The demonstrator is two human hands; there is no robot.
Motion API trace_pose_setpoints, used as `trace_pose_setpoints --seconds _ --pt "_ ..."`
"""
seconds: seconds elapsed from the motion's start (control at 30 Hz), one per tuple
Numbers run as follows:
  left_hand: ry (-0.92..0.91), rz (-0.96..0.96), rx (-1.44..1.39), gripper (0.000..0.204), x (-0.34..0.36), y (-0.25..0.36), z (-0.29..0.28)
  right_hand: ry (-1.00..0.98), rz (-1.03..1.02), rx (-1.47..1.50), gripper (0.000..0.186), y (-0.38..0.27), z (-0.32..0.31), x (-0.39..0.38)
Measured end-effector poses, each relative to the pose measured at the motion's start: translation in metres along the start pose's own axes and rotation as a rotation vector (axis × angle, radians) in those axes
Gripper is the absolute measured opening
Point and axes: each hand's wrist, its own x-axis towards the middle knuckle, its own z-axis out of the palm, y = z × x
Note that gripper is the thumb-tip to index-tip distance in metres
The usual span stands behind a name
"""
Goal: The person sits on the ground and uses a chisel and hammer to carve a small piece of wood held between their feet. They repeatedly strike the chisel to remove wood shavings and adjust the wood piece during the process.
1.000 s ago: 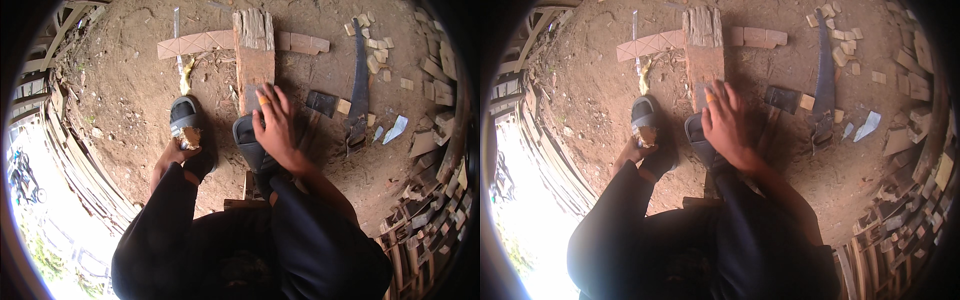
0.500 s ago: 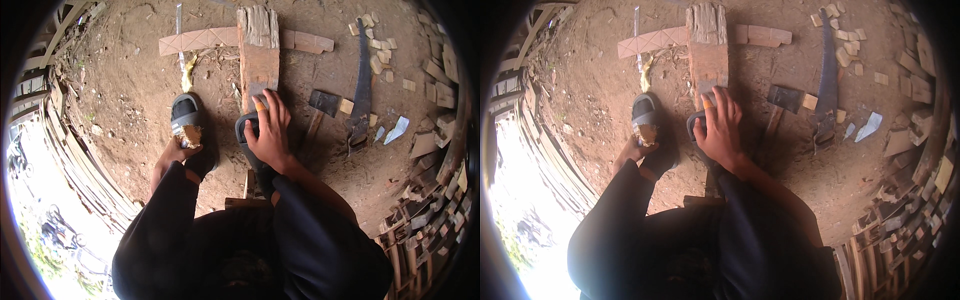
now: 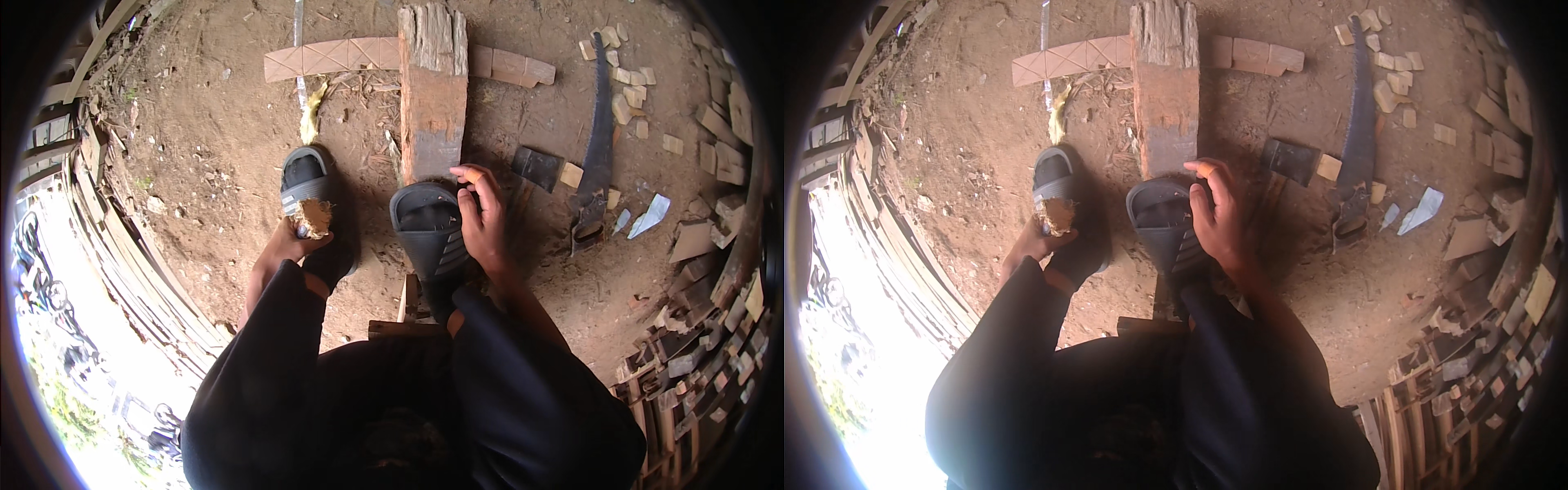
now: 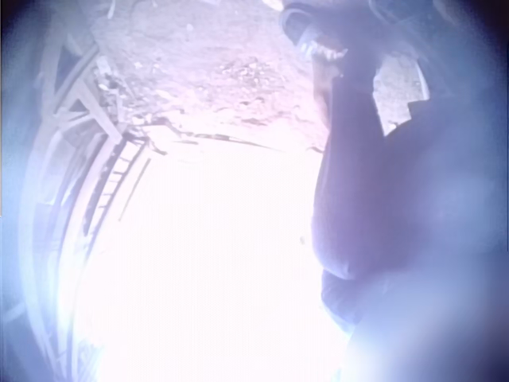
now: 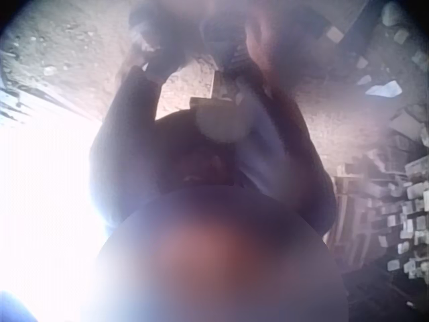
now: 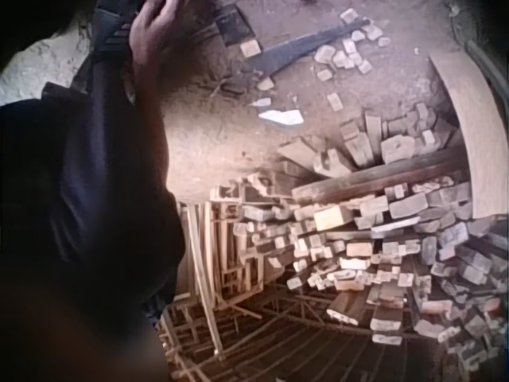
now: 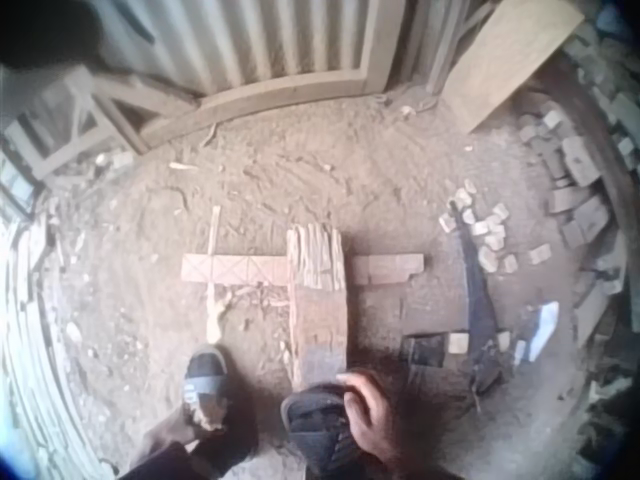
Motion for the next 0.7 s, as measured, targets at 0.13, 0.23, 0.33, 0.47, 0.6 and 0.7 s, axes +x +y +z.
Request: trace_pose_setpoints --seconds 0.13,0.23,0.33,0.47,0.6,0.7 --pt "-0.001 0.012 0.027 0.041 0.0 0.001 0.0 -0.155 -0.18 -0.034 0.023 -0.01 -0.014 0.017" --pt "-0.007 0.005 0.003 0.042 0.002 -0.002 -0.001 -0.328 -0.255 -0.224 0.024 -0.026 -0.014 0.032" --pt "-0.006 -0.014 0.029 0.042 0.002 -0.001 -0.002 -0.4 -0.234 -0.359 0.023 -0.011 -0.015 0.033" --pt "0.013 0.03 0.001 0.041 0.004 -0.009 -0.002 -0.139 -0.216 -0.386 0.024 0.014 -0.031 0.02" --pt "-0.012 0.018 0.045 0.04 0.004 -0.004 -0.003 0.149 0.019 -0.303 0.016 0.021 -0.04 0.015" --pt "-0.014 0.013 0.052 0.04 0.001 -0.002 -0.003 -0.058 0.251 -0.081 0.013 0.009 -0.038 0.01"
